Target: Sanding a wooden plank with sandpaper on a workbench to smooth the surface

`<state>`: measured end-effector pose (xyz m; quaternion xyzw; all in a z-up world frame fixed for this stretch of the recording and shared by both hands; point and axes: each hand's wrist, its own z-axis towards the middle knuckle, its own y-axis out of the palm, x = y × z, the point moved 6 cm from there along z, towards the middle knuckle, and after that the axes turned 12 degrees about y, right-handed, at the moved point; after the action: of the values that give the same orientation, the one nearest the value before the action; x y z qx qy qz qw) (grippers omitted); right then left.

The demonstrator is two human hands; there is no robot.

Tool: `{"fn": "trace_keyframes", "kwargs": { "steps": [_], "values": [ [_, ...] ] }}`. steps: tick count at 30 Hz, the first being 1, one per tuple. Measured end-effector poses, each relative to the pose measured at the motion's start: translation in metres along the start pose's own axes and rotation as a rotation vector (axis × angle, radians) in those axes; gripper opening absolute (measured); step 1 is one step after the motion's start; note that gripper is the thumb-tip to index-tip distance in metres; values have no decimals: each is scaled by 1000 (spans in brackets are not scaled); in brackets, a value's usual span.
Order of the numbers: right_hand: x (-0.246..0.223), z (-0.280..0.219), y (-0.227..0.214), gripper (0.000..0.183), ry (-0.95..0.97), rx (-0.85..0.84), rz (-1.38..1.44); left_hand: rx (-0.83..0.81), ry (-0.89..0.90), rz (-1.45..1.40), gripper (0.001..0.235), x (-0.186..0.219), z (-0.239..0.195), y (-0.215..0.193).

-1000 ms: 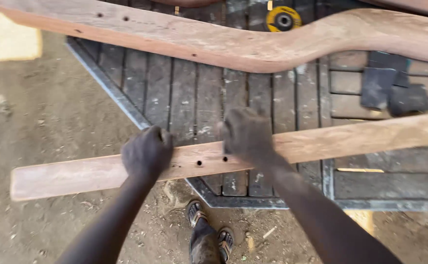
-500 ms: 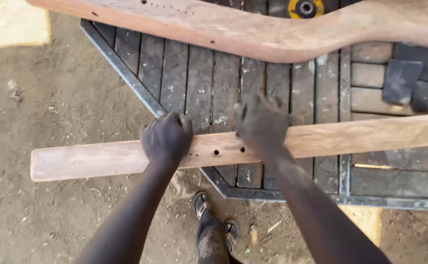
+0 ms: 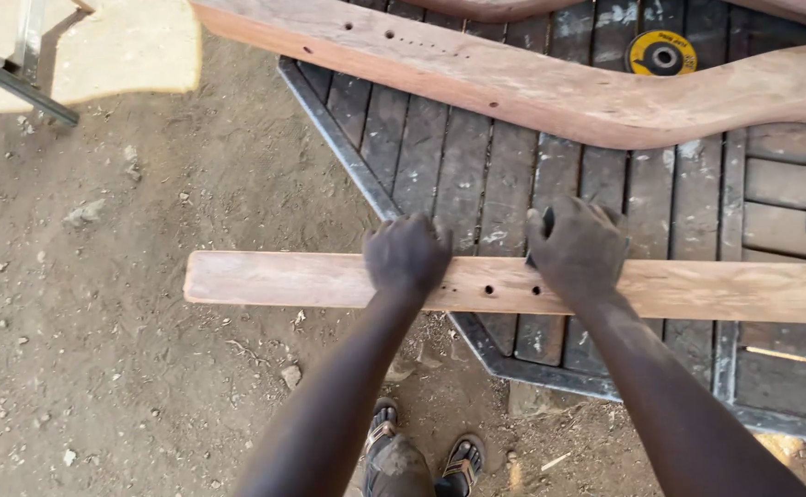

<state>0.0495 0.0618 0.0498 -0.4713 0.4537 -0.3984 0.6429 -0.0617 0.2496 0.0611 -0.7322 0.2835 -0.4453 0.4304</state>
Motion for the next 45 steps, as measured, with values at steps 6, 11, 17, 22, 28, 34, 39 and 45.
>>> {"fn": "trace_keyframes", "kwargs": {
  "steps": [6, 11, 17, 22, 28, 34, 39, 45],
  "values": [
    [23, 3, 22, 39, 16, 19, -40, 23, 68, -69, 49, -8, 8, 8],
    [29, 9, 29, 39, 147, -132, 26, 559, 593, -27, 22, -49, -5, -9],
    [39, -17, 62, 46, 196, 173, -279, 222, -94, -210, 47, -296, -23, -65],
    [-223, -76, 100, 32, -202, 177, -258, 30, -152, -830, 46, -343, -8, -32],
    [-353, -84, 96, 32, -176, -15, -3, 106, -357, -1427, 75, -357, -11, 2],
    [-121, -62, 77, 20, -363, 189, -549, 56, -570, -1417, 71, -357, -38, -11],
    [-177, -66, 84, 19, -496, 266, -475, -2, -643, -1451, 59, -362, -37, 7],
    [-370, -81, 104, 27, -258, -137, 18, 64, -627, -1415, 65, -358, -43, -5]
  ]
}}
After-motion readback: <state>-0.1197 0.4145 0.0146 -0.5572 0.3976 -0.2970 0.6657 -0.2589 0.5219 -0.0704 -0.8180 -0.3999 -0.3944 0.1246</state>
